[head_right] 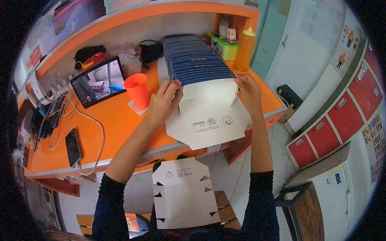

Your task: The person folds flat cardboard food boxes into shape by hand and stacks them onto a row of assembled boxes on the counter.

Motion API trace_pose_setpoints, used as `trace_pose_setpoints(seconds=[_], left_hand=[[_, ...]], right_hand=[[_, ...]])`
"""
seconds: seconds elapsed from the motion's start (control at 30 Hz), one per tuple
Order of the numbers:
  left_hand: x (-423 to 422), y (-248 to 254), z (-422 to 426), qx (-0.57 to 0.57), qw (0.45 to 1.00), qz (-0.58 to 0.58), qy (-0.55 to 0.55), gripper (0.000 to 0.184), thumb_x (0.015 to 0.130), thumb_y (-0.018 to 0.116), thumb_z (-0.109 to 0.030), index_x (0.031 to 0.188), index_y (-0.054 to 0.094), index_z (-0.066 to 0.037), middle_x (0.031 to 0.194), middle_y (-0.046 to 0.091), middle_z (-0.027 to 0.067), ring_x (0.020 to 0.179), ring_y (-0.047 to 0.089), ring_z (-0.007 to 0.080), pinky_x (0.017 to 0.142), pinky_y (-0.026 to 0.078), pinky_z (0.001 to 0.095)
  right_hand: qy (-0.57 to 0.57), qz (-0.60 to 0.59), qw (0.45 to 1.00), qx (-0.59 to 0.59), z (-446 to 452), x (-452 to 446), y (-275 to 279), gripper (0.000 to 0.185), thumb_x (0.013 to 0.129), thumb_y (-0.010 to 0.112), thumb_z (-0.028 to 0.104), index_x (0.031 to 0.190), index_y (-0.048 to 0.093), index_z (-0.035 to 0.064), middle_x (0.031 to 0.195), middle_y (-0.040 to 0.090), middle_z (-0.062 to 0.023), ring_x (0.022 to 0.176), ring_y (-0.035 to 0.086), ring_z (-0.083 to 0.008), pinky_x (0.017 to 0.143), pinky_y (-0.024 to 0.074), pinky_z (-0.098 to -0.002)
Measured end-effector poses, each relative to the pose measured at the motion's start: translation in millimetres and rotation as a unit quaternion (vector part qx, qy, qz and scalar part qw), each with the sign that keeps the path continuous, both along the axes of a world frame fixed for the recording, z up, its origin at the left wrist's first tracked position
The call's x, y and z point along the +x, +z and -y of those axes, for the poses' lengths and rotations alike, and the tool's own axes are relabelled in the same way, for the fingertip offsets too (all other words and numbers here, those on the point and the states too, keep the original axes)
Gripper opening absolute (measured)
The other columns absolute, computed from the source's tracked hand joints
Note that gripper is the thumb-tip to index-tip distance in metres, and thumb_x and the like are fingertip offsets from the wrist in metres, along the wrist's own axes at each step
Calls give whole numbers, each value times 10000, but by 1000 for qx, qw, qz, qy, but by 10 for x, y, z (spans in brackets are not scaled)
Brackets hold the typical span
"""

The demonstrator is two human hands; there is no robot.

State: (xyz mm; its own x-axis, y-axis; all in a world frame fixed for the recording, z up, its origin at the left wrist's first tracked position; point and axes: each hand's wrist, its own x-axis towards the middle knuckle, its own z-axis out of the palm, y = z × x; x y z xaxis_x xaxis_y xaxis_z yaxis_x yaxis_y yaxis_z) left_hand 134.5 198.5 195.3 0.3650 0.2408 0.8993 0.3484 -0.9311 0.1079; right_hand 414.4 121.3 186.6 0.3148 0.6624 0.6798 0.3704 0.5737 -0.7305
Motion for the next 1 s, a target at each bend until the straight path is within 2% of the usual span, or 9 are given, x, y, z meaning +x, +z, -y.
trace_pose_setpoints(seconds=[0.13,0.23,0.3,0.47,0.57,0.67,0.8,0.9,1.0], left_hand=[[31,46,-15,-2,1000,21,4,199,833,688,-144,968,587,-38,906,578,87,732,650,273,557,549,376],[-194,118,362,-4,998,56,2,244,816,711,-180,983,593,-47,950,590,85,793,647,280,611,542,385],[-505,59,847,-28,997,63,-19,308,778,752,-191,1009,606,-51,1025,616,90,857,641,273,684,525,352],[-1491,-1499,2133,-364,886,-258,-124,480,774,760,-285,1153,574,-58,1259,547,157,1091,565,376,905,480,466],[-1929,-2369,2584,-343,842,-405,-99,677,814,686,-443,1341,463,-81,1433,377,189,1341,330,419,1073,312,549],[-2054,-2684,2908,-324,831,-448,-65,834,810,611,-578,1448,342,-114,1515,242,173,1424,119,429,1125,144,596],[-2045,-2712,2948,-342,837,-422,-64,860,784,617,-603,1445,363,-117,1519,239,169,1423,118,432,1135,148,572],[-1952,-2701,2945,-416,837,-344,-85,638,795,691,-473,1262,539,-66,1340,466,155,1298,365,371,1041,348,486],[-1653,-2659,2930,-526,814,-190,-154,464,858,682,-391,1121,591,-19,978,633,120,918,613,258,778,502,372]], right_hand=[[0,12,999,-42,122,-66,114,170,910,639,111,1029,582,4,1147,630,-102,1016,596,-178,893,465,-295],[-265,277,921,69,520,-371,108,234,903,647,144,1090,592,14,1148,612,-138,1059,580,-240,923,444,-351],[-296,232,926,23,1153,-811,-122,276,896,643,153,1132,592,20,1159,585,-173,1099,559,-292,956,421,-391],[-191,225,869,-397,2575,-1647,-2166,455,917,597,241,1253,475,-39,1245,510,-234,1151,507,-383,1007,378,-410],[-26,201,830,-519,3023,-1822,-2915,605,935,546,355,1331,373,-68,1321,440,-283,1209,453,-435,1037,355,-428],[-144,162,820,-529,3183,-2342,-2988,680,942,525,383,1370,295,-93,1373,385,-314,1240,424,-455,1045,346,-459],[-232,324,794,-460,3174,-2597,-2568,649,951,505,373,1385,334,-78,1363,405,-303,1200,459,-459,1003,395,-467],[-221,406,769,-441,3240,-2669,-2278,438,937,526,289,1252,532,-15,1206,545,-247,1055,554,-429,917,454,-446],[-111,255,841,-464,3235,-2611,-2027,304,911,550,230,1108,625,11,1025,607,-195,911,589,-401,839,485,-423]])
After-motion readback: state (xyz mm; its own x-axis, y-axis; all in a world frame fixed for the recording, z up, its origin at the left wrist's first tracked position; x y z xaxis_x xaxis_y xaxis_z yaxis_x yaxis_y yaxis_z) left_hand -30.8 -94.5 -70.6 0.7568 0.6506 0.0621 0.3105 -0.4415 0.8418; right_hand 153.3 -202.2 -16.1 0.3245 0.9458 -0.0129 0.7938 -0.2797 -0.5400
